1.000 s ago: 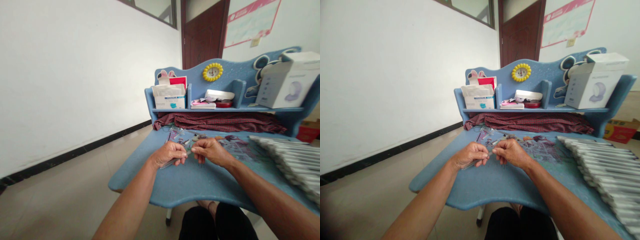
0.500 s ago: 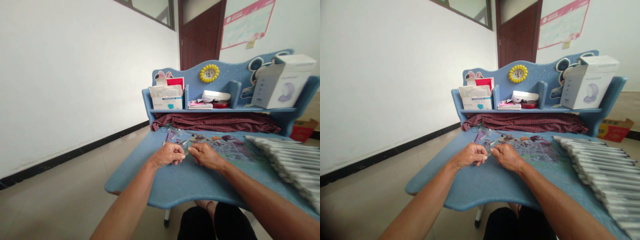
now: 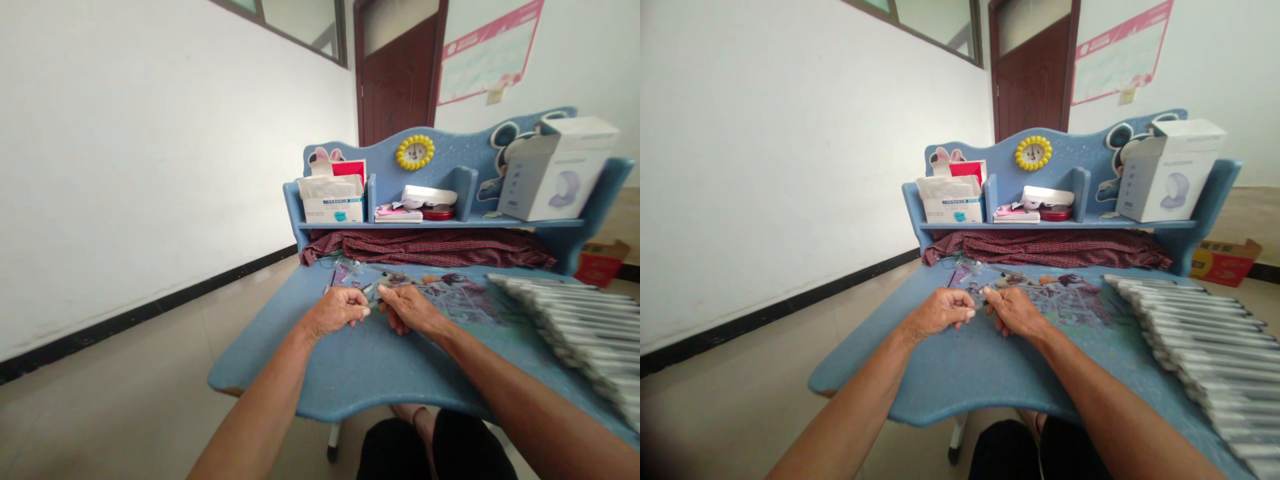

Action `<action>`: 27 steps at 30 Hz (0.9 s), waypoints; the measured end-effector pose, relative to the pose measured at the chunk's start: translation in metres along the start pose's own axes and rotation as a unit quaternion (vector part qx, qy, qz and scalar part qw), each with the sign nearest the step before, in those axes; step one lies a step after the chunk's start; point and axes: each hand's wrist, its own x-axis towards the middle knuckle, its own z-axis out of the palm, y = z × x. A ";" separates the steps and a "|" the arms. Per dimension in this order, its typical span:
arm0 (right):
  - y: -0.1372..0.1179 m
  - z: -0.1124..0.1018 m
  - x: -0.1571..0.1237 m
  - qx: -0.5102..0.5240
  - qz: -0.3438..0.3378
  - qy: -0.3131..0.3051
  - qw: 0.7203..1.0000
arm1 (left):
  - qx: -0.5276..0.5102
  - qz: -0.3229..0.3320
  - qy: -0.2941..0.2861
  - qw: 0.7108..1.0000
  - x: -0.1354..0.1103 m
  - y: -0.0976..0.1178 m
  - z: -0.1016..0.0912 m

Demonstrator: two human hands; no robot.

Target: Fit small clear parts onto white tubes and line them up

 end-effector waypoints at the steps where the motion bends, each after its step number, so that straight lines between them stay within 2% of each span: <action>1: 0.000 -0.003 0.001 -0.011 -0.024 -0.002 1.000 | -0.004 -0.001 -0.001 1.000 -0.001 0.001 0.000; 5: 0.000 -0.009 0.000 -0.069 -0.111 -0.016 0.991 | -0.013 -0.008 -0.025 1.000 -0.003 0.003 0.000; 9: -0.004 -0.007 -0.005 -0.139 -0.146 0.012 0.979 | -0.031 -0.021 -0.051 0.998 -0.004 0.002 0.002; 14: -0.007 -0.003 -0.007 -0.173 -0.162 0.063 0.969 | 0.007 0.003 -0.010 1.000 -0.002 0.000 0.004; 16: -0.006 -0.001 -0.007 -0.140 -0.147 0.063 0.977 | 0.034 0.023 0.014 0.999 -0.001 0.000 0.006; 19: -0.003 0.003 -0.005 -0.061 -0.074 0.052 0.994 | 0.112 0.075 0.053 0.989 0.000 0.002 0.010; 23: -0.002 0.008 -0.003 0.045 0.033 0.046 0.997 | 0.238 0.157 0.102 0.953 0.001 0.006 0.015; 25: -0.002 0.007 -0.003 0.074 0.059 0.034 0.995 | 0.251 0.163 0.108 0.948 0.002 0.006 0.016; 27: -0.001 0.003 -0.002 0.072 0.063 0.017 0.995 | 0.230 0.148 0.106 0.956 0.002 0.004 0.015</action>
